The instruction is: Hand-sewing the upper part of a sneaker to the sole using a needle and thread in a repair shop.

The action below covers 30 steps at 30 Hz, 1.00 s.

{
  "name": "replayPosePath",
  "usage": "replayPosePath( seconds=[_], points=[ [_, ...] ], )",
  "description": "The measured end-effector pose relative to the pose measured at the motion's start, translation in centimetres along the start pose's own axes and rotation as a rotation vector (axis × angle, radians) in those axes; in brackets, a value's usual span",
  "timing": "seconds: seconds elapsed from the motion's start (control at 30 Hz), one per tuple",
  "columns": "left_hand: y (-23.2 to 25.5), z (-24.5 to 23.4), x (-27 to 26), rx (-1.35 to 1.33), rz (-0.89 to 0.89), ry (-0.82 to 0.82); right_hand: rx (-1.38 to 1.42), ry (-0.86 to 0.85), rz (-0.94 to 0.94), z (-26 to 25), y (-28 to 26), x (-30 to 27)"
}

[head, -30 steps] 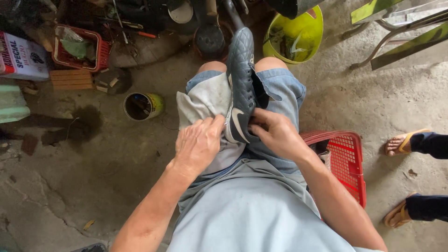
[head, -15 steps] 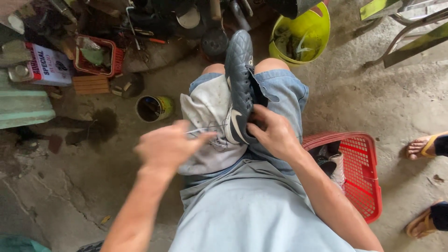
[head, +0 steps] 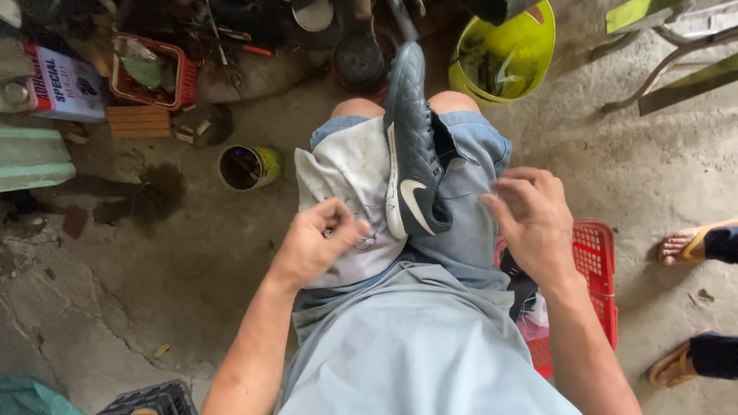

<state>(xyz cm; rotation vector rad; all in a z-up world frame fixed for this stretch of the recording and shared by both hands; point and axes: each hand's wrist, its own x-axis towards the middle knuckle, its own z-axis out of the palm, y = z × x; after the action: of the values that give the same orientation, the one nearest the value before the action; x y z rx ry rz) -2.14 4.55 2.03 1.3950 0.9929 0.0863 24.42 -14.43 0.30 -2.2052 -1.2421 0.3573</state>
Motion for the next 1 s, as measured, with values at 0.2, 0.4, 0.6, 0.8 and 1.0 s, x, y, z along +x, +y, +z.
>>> replayPosePath(
  seconds=[0.2,0.4,0.6,0.8,1.0],
  points=[
    [4.3,-0.3,-2.1,0.168,0.021,0.168,0.522,-0.105,0.09,1.2,-6.6,-1.2],
    [1.0,2.5,-0.3,0.484,0.36,0.223,0.245,-0.233,0.086,4.3,-9.8,0.4],
    [3.6,1.5,-1.4,0.011,0.133,-0.072,0.287,-0.207,0.1,5.6,-9.2,0.2],
    [1.1,2.6,-4.2,0.531,0.488,0.328,0.197,-0.271,0.054,6.2,-10.0,1.1],
    [0.8,1.7,-6.0,0.56,0.674,0.272,0.244,-0.437,0.195,5.8,-8.6,0.9]
  ],
)
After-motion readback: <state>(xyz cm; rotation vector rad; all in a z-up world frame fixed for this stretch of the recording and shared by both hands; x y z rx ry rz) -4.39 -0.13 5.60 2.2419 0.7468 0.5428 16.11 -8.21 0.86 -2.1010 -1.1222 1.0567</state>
